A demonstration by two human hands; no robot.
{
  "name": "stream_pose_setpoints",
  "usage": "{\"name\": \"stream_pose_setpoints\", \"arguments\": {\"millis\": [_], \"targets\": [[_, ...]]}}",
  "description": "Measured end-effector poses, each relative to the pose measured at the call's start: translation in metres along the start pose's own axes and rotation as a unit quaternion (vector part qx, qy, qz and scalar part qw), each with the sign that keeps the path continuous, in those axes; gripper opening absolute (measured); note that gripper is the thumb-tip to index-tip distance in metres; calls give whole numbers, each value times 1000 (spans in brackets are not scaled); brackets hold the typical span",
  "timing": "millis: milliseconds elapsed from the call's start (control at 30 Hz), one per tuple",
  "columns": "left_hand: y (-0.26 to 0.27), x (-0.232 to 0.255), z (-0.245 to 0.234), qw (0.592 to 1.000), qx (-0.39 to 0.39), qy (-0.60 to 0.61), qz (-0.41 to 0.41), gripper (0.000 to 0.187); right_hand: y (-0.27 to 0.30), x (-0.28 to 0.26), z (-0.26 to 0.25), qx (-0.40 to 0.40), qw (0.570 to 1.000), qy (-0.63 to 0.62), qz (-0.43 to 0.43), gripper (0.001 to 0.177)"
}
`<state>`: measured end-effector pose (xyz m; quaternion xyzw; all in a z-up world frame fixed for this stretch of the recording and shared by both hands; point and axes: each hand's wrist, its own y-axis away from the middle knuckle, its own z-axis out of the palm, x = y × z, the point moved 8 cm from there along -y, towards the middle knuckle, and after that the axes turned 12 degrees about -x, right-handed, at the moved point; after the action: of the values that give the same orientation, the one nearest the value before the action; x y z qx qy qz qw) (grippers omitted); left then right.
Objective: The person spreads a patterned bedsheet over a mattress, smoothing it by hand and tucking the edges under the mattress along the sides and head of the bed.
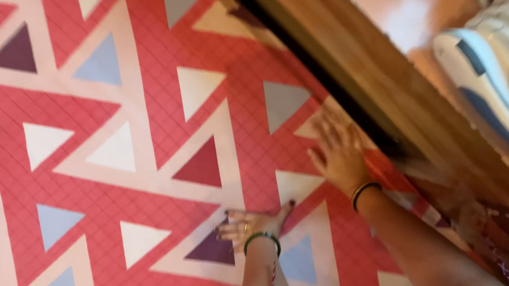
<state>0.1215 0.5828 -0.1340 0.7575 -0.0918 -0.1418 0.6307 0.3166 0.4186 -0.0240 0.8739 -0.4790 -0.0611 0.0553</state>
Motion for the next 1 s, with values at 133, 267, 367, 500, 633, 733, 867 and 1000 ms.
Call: {"name": "stream_pose_setpoints", "arguments": {"millis": [133, 267, 367, 500, 633, 733, 867, 1000], "targets": [[-4, 8, -6, 999, 32, 14, 4, 184, 16, 22, -15, 103, 986, -76, 111, 69], [1, 5, -8, 1000, 24, 12, -2, 182, 18, 36, -15, 113, 963, -175, 174, 55], [3, 8, -9, 1000, 18, 2, -12, 181, 28, 58, -7, 107, 931, -276, 213, 43], [-1, 14, -11, 999, 0, -49, 0, 178, 52, 102, -4, 167, 905, -296, 258, 40], [-12, 2, -4, 998, 25, -38, -38, 184, 51, 131, 33, 45, 874, -353, 332, 66], [-14, 9, -5, 998, 39, -34, -33, 185, 26, 142, 50, -61, 810, -484, 327, 78], [-15, 5, 0, 1000, 6, -22, -13, 184, 31, 143, 36, -190, 777, -484, 354, 78], [-26, 5, 5, 998, 47, 5, 38, 188, 49, 156, 41, -194, 733, -499, 419, 67]]}}
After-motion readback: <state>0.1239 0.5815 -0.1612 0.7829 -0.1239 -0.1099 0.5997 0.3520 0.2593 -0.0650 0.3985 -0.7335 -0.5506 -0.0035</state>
